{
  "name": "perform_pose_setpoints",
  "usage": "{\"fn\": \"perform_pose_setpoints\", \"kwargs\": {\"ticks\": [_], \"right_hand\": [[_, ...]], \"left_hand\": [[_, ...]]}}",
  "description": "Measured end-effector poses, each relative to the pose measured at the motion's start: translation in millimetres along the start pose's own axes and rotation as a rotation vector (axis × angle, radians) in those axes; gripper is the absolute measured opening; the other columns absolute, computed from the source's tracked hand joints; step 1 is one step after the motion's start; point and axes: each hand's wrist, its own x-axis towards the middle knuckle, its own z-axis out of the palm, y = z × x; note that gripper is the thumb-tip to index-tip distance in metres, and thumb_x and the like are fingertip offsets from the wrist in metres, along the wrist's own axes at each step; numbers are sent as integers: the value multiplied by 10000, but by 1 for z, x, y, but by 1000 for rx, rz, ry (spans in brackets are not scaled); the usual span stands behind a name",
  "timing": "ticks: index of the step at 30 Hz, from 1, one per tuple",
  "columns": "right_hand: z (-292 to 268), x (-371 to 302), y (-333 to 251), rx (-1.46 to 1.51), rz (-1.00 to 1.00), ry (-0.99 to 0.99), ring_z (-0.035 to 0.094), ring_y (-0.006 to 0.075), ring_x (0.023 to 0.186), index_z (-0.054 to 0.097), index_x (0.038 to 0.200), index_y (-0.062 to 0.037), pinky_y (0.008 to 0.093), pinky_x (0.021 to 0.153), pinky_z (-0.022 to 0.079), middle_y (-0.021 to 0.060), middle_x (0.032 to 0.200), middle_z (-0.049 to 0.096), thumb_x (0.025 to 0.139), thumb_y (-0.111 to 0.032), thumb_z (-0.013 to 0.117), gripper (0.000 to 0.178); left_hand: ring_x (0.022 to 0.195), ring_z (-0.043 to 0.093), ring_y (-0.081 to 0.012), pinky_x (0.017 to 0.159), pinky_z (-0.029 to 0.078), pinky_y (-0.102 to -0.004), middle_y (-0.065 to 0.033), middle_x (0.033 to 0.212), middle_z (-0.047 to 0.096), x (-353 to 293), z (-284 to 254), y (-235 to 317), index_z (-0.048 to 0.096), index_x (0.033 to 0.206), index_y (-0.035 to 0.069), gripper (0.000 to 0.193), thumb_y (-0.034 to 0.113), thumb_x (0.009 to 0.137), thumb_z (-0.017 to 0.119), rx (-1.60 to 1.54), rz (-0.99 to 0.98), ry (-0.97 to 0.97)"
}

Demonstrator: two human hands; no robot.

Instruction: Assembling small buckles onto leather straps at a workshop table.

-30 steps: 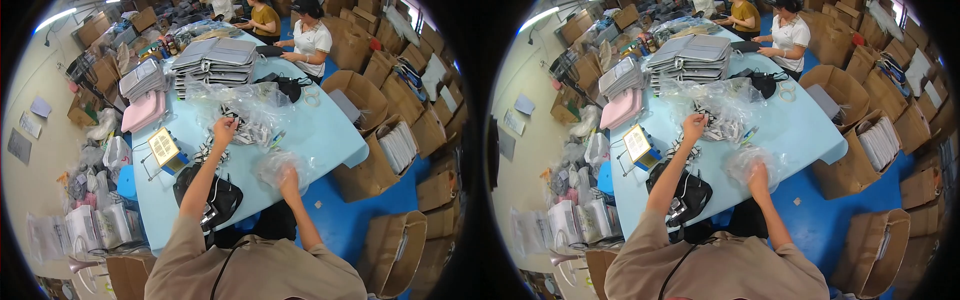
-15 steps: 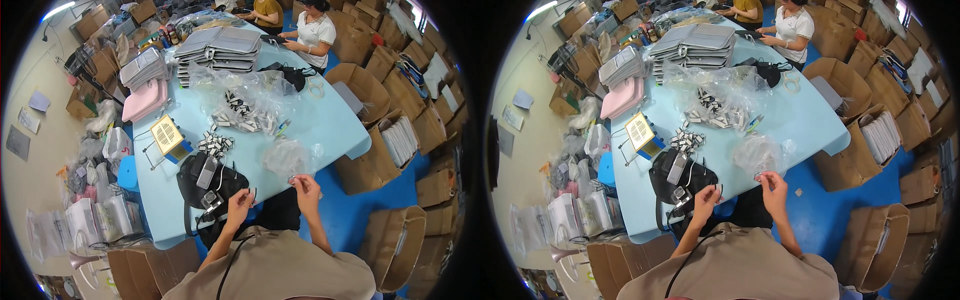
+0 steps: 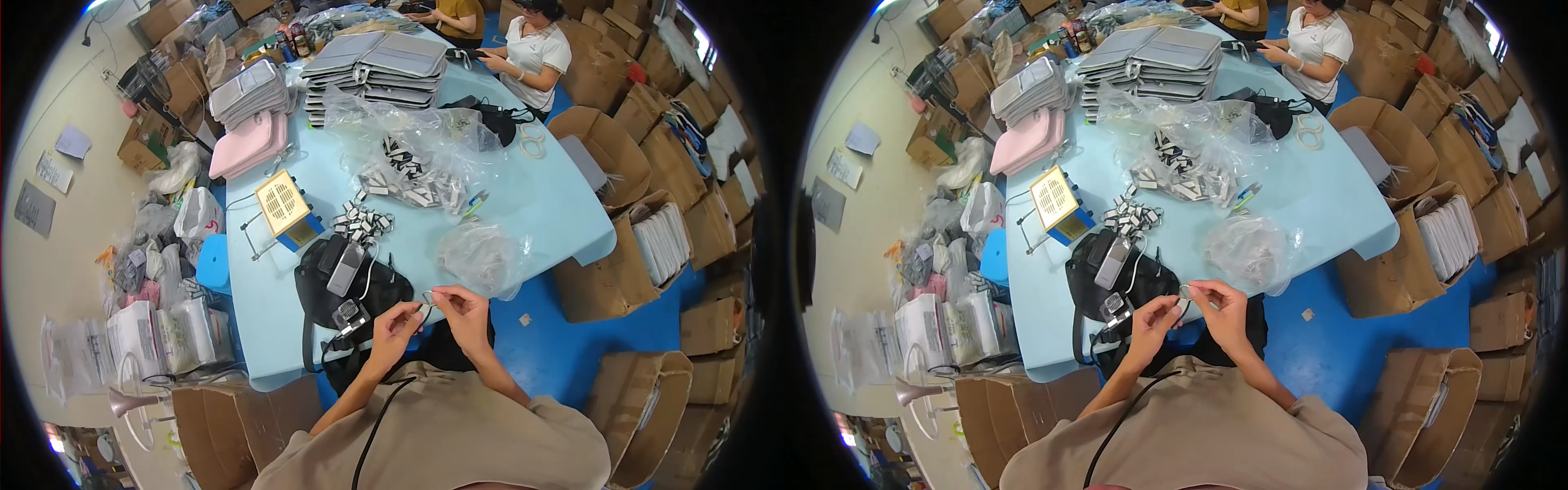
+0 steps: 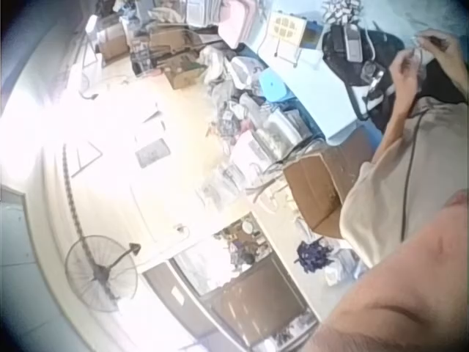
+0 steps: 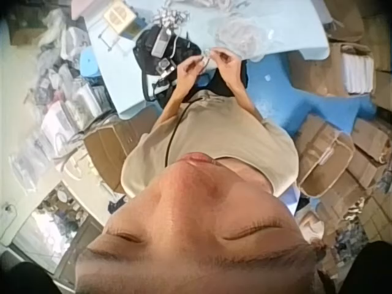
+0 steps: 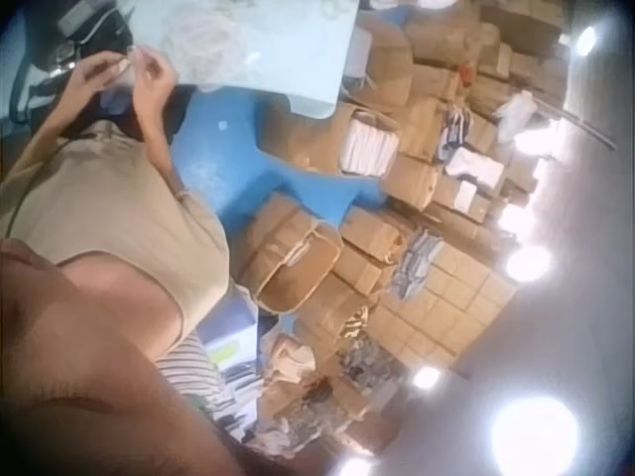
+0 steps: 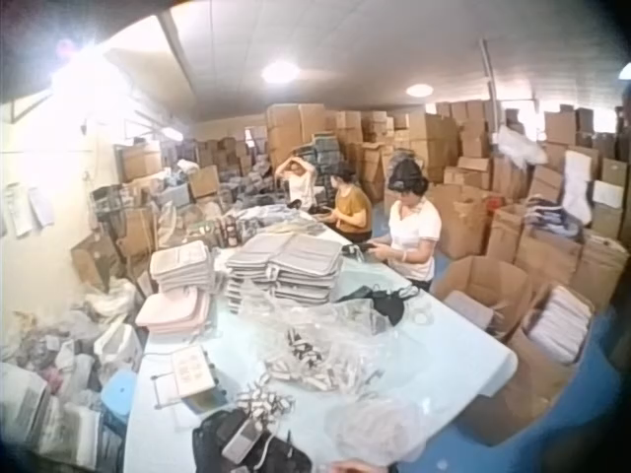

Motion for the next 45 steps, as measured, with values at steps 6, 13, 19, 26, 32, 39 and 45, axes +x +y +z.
{"fn": "perform_pose_setpoints", "kwargs": {"ticks": [6,13,19,26,32,39,45], "right_hand": [[-11,2,-4,6,81,-26,676,99,808,744,1090,61,242,732,535,76,922,738,941,-5,724,164],[-13,-4,6,-9,84,-77,651,99,746,764,1059,47,239,673,523,72,870,731,939,-10,726,138],[-19,-3,2,-54,162,-227,625,93,725,771,1054,38,233,659,510,66,871,727,947,-10,717,130],[-20,-8,3,-48,231,-335,626,88,768,769,1067,30,222,685,507,70,943,728,958,-7,700,134],[-12,-14,10,-95,114,-220,634,100,847,753,1094,29,238,742,515,64,989,703,962,15,680,151],[-2,-14,-7,-160,69,-293,636,100,858,743,1075,36,238,773,517,59,980,678,933,2,725,147],[-2,-13,2,-2,158,-254,621,84,850,743,1064,26,233,772,516,21,920,654,912,23,742,152]], "left_hand": [[798,637,-110,706,495,-250,-39,978,695,-1,0,-4,688,1169,-19,198,91,1007,657,-35,0,-40],[809,634,-97,715,495,-237,-34,984,699,-2,1,-1,691,1195,-20,217,90,1016,639,-62,-95,-65],[840,635,-93,739,501,-241,-31,968,698,-1,-16,1,703,1179,-19,211,102,1024,626,-61,-131,-191],[823,641,-111,759,502,-247,-49,947,710,0,-18,7,667,1143,1,176,59,978,678,-129,-207,-193],[814,640,-113,749,507,-247,-45,948,707,-2,-18,-3,637,1176,13,220,45,966,694,-200,-190,-146],[861,658,-105,754,528,-259,-58,997,723,-2,-22,-3,667,1147,6,174,50,979,680,-203,-154,-86],[948,685,-205,864,555,-341,-137,1152,713,-2,-29,0,632,1314,-31,312,137,1057,574,-468,-212,-128]]}}
